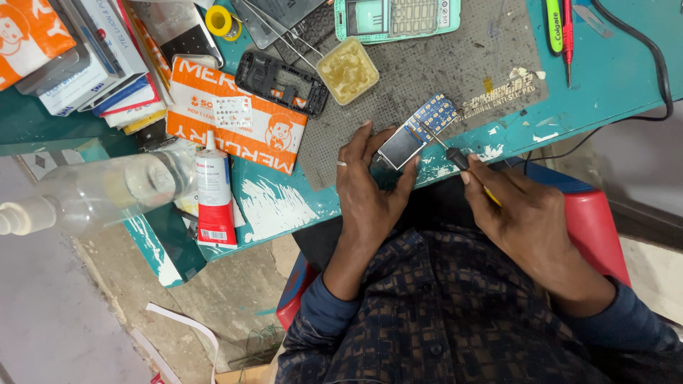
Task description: The person repairs a small feature phone at a workbench. They solder the keypad circuit board with a soldering iron, use tweezers to adjust components on the board, apply liquid from a bottle, then fit the keypad and cover onto the phone body and press the keys to test the assembled phone.
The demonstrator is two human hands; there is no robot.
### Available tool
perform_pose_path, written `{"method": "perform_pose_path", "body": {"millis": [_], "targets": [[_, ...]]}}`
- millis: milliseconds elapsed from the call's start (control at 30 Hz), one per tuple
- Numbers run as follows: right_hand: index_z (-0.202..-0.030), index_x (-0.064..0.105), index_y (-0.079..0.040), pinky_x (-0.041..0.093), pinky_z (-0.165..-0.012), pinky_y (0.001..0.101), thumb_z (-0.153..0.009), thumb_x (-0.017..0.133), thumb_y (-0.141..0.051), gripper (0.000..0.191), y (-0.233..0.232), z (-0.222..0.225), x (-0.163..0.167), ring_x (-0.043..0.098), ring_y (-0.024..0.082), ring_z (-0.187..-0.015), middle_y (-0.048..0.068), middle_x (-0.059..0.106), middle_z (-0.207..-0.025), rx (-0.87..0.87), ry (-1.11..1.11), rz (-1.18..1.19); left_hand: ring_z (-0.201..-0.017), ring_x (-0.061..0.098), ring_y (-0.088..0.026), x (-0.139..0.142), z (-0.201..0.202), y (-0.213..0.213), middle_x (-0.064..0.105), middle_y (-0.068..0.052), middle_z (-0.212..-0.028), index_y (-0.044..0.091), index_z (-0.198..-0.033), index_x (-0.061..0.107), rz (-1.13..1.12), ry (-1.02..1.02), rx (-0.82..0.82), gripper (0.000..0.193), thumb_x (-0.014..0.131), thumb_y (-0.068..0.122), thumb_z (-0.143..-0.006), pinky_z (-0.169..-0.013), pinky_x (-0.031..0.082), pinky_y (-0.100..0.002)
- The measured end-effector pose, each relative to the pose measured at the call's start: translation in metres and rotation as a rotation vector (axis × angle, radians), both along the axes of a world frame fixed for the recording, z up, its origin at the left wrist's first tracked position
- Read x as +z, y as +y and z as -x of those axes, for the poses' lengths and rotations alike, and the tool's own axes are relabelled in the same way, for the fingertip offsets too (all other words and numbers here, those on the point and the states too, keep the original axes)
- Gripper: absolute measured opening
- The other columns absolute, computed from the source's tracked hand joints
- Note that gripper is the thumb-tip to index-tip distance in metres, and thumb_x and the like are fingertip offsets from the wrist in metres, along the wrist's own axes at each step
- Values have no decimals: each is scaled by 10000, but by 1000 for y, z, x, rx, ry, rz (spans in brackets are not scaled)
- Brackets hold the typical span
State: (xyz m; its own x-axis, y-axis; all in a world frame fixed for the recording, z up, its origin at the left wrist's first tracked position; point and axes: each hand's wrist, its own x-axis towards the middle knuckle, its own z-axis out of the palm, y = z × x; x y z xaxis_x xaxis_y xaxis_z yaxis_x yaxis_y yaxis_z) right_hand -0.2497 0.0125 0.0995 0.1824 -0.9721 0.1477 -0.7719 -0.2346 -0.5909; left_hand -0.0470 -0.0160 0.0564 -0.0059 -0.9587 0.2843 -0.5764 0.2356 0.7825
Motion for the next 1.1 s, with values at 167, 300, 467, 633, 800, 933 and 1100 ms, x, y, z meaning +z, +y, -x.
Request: {"method": "perform_pose_path", "body": {"millis": [167,300,467,633,800,933,1100], "targets": [[-1183,726,58,484,-524,367,-955,773,-51,257,-1,0,2,644,255,-607,154,702,-879,28,47,21,-1220,625,-345,0,0,1,710,-135,-1275,-8,-1486,325,-3,5,1,785,845,111,-909,-1107,462,-453],[-1177,729,61,484,-527,370,-950,778,-54,259,-2,1,5,640,262,-615,142,692,-864,52,57,35,-1214,621,-339,-1,0,0,711,-135,-1282,-3,-1487,325,12,-4,-2,782,844,117,-915,-1106,462,-451],[-1158,748,45,473,-508,364,-952,789,-55,232,-2,1,5,629,246,-574,138,699,-848,-5,77,37,-1209,625,-334,-1,-1,0,713,-134,-1270,-8,-1490,327,4,-3,-2,788,844,116,-908,-1097,463,-452],[-1168,754,18,485,-531,354,-958,796,-69,231,1,5,2,645,240,-607,143,719,-886,-18,78,51,-1202,629,-338,-1,0,0,714,-133,-1271,-9,-1488,328,-2,-1,0,785,846,120,-912,-1093,467,-452],[-1204,751,3,484,-545,334,-996,804,-86,232,2,7,3,646,216,-621,131,720,-914,-36,88,58,-1207,633,-341,0,0,0,709,-135,-1275,-11,-1486,325,6,-2,0,781,844,119,-917,-1104,463,-457],[-1216,777,1,458,-526,359,-993,822,-86,244,0,8,10,613,216,-562,121,679,-784,-108,128,7,-1213,628,-348,-1,0,0,710,-134,-1271,-12,-1484,325,12,-5,5,786,846,120,-910,-1111,460,-458],[-1237,766,-5,466,-522,328,-1017,811,-97,243,-2,10,18,618,198,-562,117,698,-810,-110,137,3,-1221,622,-352,-2,0,0,711,-132,-1276,-6,-1483,324,11,-13,2,790,852,127,-912,-1122,453,-456]]}}
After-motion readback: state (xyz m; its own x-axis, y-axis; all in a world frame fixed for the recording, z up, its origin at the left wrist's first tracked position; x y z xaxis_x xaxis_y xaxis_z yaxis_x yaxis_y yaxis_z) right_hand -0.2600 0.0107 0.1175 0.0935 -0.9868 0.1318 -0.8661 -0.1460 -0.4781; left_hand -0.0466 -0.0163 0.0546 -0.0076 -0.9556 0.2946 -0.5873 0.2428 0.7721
